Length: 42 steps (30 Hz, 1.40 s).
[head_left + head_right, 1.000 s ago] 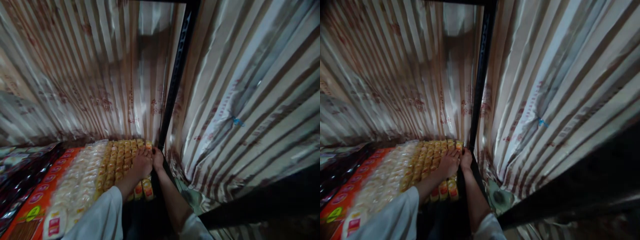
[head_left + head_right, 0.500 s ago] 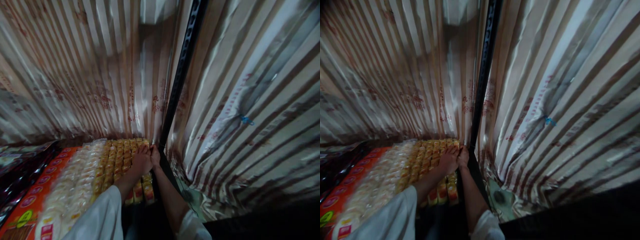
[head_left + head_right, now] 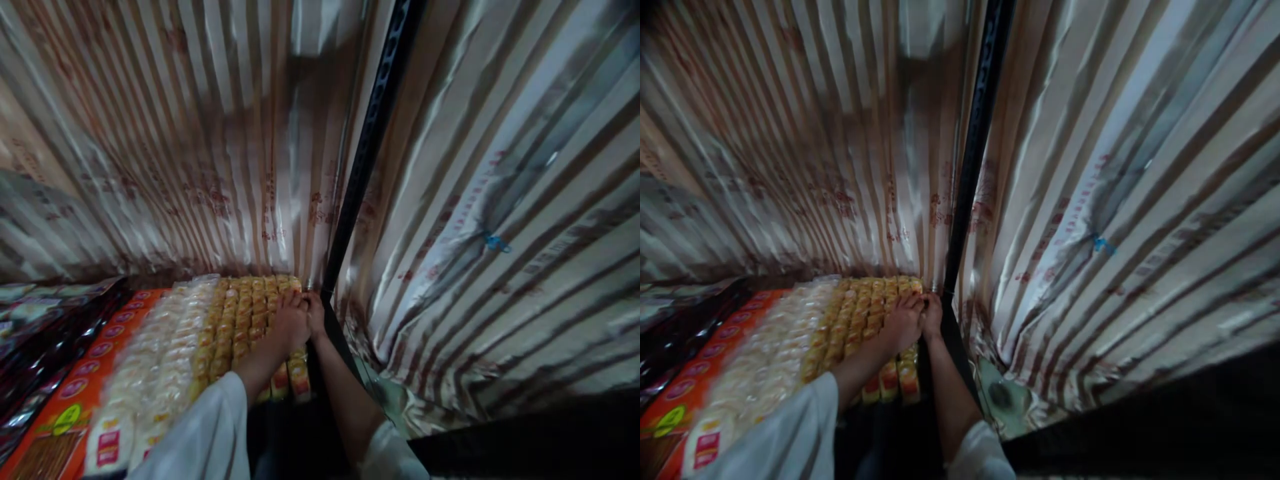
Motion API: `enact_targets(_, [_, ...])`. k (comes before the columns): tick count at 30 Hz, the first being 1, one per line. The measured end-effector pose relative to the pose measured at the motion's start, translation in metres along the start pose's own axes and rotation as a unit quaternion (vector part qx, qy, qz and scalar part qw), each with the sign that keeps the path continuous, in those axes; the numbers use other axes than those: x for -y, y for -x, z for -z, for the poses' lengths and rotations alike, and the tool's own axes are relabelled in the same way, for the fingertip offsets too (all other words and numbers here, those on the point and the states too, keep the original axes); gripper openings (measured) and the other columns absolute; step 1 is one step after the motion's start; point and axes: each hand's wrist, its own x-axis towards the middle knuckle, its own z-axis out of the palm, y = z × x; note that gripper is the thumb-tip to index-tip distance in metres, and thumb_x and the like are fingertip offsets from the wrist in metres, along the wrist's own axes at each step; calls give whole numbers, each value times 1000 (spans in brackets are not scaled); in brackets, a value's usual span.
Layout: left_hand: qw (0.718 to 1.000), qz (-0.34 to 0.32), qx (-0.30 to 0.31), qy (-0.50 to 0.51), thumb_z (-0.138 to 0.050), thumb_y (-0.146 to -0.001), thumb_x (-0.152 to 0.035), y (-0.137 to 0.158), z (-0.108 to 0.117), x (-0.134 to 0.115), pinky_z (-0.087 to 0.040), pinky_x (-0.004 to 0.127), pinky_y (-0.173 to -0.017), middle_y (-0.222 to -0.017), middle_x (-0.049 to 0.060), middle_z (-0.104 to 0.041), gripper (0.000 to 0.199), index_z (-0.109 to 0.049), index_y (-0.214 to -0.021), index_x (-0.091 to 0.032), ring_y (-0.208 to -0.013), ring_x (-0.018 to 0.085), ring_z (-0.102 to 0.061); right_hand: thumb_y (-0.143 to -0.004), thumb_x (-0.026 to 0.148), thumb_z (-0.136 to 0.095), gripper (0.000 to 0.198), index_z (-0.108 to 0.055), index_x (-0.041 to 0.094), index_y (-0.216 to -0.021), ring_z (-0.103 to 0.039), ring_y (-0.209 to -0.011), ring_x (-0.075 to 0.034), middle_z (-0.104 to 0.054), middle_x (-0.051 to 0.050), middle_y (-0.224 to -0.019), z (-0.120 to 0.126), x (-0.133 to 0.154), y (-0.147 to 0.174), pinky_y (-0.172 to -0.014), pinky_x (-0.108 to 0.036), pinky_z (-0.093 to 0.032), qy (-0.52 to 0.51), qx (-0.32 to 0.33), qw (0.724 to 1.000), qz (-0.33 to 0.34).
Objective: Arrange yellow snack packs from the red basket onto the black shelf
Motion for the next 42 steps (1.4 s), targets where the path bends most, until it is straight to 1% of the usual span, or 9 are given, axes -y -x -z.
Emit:
enact_targets(4, [1000,-13,-4,23,-40,-82,-19,5,1,-4,-23,47,-109,-130,14,-51,39,-56,-115,-9,-131,29,-29,-63,19,-47,18,-64,19,-70,-56,-96,-21,-65,-6,-92,7,10,3,-89,-33,-41,-30,-25,999,-18])
enact_targets(8, [998,-39,-1,54,-43,-79,-15,16,4,-14,-23,44,-111,-132,14,-49,40,-54,-117,-8,-133,25,-28,-64,22,-44,23,-63,17,-76,-58,-84,-19,-66,-5,-84,19,30,18,-83,-33,-44,-56,-25,997,-52])
enact_targets(15, [994,-75,-6,79,-43,-79,-14,57,14,-30,-26,40,-110,-128,13,-51,36,-55,-113,-11,-126,23,-37,-69,23,-40,27,-62,15,-83,-58,-81,-18,-66,-5,-83,46,64,59,-80,-31,-44,-34,2,995,-94])
enact_targets(20, [986,-83,-11,142,-38,-84,-17,116,20,-39,-30,37,-108,-133,10,-45,38,-50,-121,-16,-125,20,-38,-72,32,-47,28,-62,15,-88,-58,-83,-20,-65,-7,-89,66,87,105,-80,-34,-45,-8,-7,995,-99])
enact_targets(26, [970,-113,-38,213,-36,-88,-23,214,24,-44,-34,34,-105,-126,9,-50,35,-56,-116,-18,-121,19,-41,-76,27,-45,24,-61,19,-92,-59,-79,-17,-64,-5,-88,85,118,202,-74,-30,-47,-67,46,993,-89])
enact_targets(29, [967,-65,-43,241,-38,-86,-21,259,11,-40,-40,34,-99,-116,8,-56,31,-61,-107,-20,-112,18,-48,-71,22,-49,24,-63,19,-90,-59,-86,-20,-65,-6,-90,83,118,254,-78,-30,-47,-40,96,993,-60])
enact_targets(33, [957,58,-10,285,-41,-81,-13,299,-25,-28,-41,33,-97,-109,9,-60,29,-64,-98,-19,-108,18,-52,-69,14,-46,29,-65,21,-89,-61,-85,-19,-68,-5,-90,65,95,302,-81,-32,-47,27,205,970,-129])
enact_targets(39, [895,320,136,279,-36,-82,-11,308,-86,0,-43,32,-94,-112,11,-63,36,-59,-110,-15,-107,19,-57,-73,12,-48,35,-65,22,-101,-64,-93,-20,-70,-6,-97,25,53,332,-84,-32,-47,77,280,925,-244])
enact_targets(42, [867,372,198,266,-38,-86,-14,303,-106,10,-46,32,-87,-108,15,-65,31,-59,-109,-14,-102,22,-60,-78,17,-47,29,-67,24,-97,-65,-93,-21,-71,-6,-93,12,39,340,-82,-32,-48,95,299,904,-291])
